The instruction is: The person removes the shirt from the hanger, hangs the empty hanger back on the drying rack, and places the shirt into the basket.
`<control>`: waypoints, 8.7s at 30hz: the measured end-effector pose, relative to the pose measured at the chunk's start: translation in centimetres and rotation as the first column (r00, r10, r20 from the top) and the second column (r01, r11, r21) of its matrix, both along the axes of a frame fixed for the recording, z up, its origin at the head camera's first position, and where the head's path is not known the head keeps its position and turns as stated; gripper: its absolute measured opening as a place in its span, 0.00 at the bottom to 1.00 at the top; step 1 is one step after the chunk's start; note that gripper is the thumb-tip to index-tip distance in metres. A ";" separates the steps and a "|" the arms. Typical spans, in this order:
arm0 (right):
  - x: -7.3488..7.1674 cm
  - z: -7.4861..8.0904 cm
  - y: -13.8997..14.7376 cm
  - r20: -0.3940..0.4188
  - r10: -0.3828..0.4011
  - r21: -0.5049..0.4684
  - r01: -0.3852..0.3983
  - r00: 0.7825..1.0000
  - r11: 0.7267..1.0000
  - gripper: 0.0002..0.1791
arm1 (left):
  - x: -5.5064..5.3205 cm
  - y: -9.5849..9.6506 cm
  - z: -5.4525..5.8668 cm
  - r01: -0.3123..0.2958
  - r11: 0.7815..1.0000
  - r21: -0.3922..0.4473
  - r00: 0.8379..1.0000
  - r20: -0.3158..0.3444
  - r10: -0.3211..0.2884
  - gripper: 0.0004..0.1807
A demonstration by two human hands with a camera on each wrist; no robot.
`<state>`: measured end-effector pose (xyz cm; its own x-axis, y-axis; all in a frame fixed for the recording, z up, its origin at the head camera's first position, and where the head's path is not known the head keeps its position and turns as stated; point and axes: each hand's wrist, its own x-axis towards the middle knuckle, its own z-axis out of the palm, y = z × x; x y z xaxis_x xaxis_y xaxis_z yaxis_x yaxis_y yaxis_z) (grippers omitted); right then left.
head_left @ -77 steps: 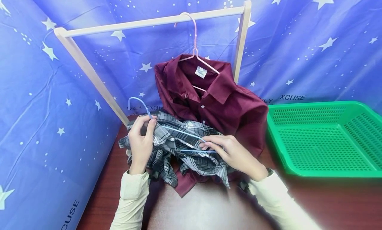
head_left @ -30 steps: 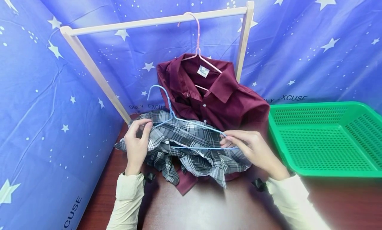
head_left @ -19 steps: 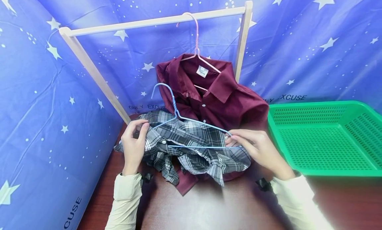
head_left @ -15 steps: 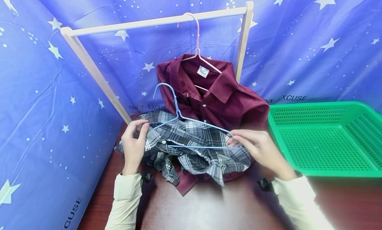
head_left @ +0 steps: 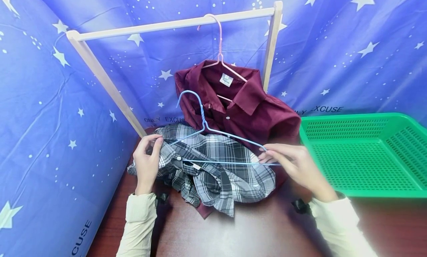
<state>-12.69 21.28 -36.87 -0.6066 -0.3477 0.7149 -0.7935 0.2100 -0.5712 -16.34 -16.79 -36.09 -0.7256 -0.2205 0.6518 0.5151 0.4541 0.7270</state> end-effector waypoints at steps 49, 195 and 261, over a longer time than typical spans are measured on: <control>0.5 0.9 2.6 -0.039 -0.110 0.037 0.112 0.993 0.993 0.24 | -1.9 -1.2 -2.3 -0.108 0.993 0.055 0.985 0.143 0.099 0.10; -1.1 4.8 -4.1 0.027 -0.205 -0.170 0.207 0.978 0.963 0.13 | -10.2 -8.1 -3.1 -0.401 0.915 0.042 0.912 0.116 0.394 0.14; -3.6 5.8 -8.0 0.185 -0.159 -0.013 0.165 0.970 0.986 0.24 | -10.4 -8.0 -3.4 -0.411 0.912 0.014 0.909 0.082 0.408 0.11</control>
<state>-16.32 13.23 -31.10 -0.7743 -0.2157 0.5949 -0.6321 0.3091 -0.7106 -26.72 -24.82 -39.51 -0.6142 -0.5276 0.5868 0.2314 0.5905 0.7732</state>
